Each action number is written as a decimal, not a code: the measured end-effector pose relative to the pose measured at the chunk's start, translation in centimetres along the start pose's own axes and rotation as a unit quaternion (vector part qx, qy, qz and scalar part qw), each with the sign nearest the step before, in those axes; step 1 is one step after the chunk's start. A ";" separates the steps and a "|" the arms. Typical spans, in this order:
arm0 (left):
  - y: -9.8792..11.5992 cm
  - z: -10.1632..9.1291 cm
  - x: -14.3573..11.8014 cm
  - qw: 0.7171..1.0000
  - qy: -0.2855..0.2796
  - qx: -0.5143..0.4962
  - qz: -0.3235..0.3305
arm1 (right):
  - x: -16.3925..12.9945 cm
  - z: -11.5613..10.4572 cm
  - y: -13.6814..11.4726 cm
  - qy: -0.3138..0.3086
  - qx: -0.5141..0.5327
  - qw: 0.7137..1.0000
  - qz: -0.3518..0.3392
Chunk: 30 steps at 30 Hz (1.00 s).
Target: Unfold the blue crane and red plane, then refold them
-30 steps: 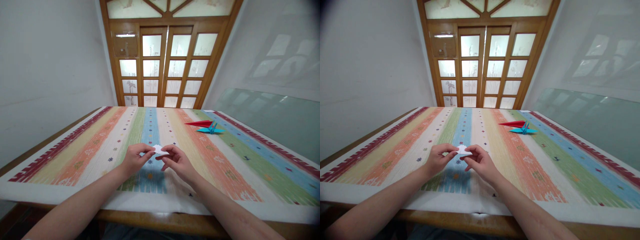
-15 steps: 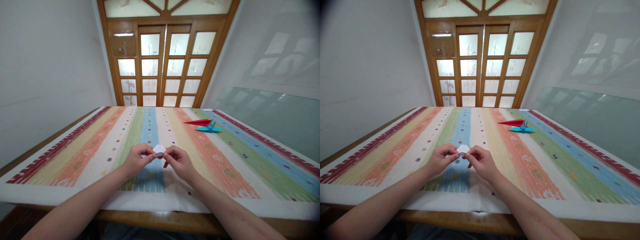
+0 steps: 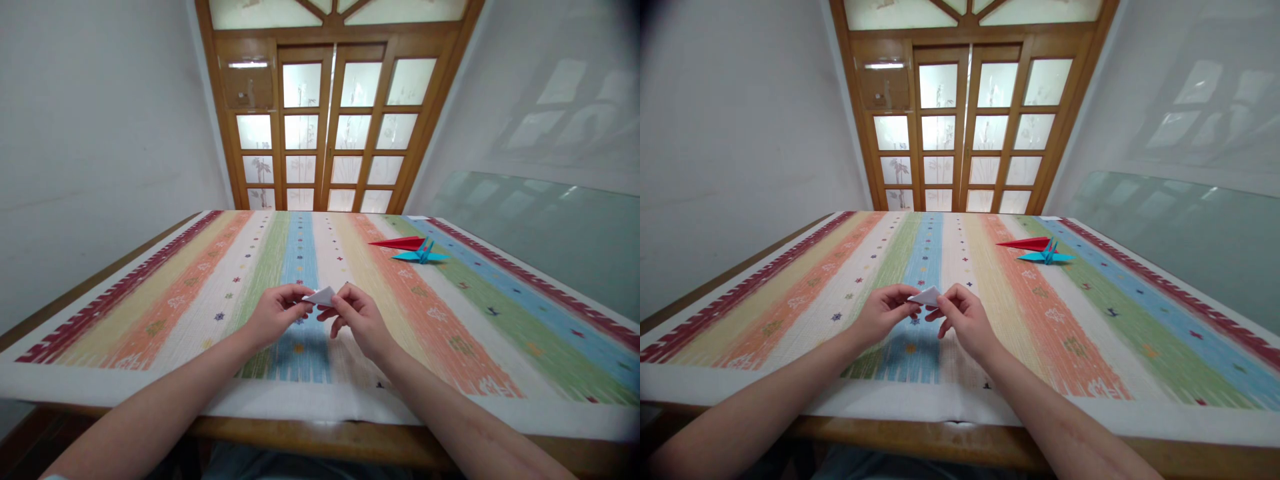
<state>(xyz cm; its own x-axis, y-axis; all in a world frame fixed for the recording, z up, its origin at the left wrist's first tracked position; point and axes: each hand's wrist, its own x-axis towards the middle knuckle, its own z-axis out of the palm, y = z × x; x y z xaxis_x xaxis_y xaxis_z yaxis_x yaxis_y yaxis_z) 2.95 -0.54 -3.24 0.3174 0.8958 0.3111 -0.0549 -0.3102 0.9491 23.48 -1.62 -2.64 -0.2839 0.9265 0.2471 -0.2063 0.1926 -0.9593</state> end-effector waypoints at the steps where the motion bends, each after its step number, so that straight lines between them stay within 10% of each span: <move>1: 0.1 0.0 0.0 1.000 0.002 -0.003 -0.006 | 0.0 0.0 0.0 -0.002 0.009 1.000 0.019; 19: 0.9 -0.1 -0.1 0.999 0.013 0.041 -0.009 | -0.1 0.5 0.3 -0.052 0.123 0.976 0.174; 30: 1.2 0.0 -0.6 0.986 0.016 0.141 0.085 | 0.0 0.7 0.7 -0.063 0.098 0.984 0.131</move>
<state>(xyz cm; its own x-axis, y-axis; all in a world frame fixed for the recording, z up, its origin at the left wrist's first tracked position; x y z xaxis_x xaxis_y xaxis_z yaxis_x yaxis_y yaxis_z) 2.68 -1.44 -2.23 0.2954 0.8319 0.4698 0.1630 -0.5284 0.8332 22.71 -1.73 -3.21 -0.4625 0.8864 0.0208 -0.2837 -0.1257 -0.9506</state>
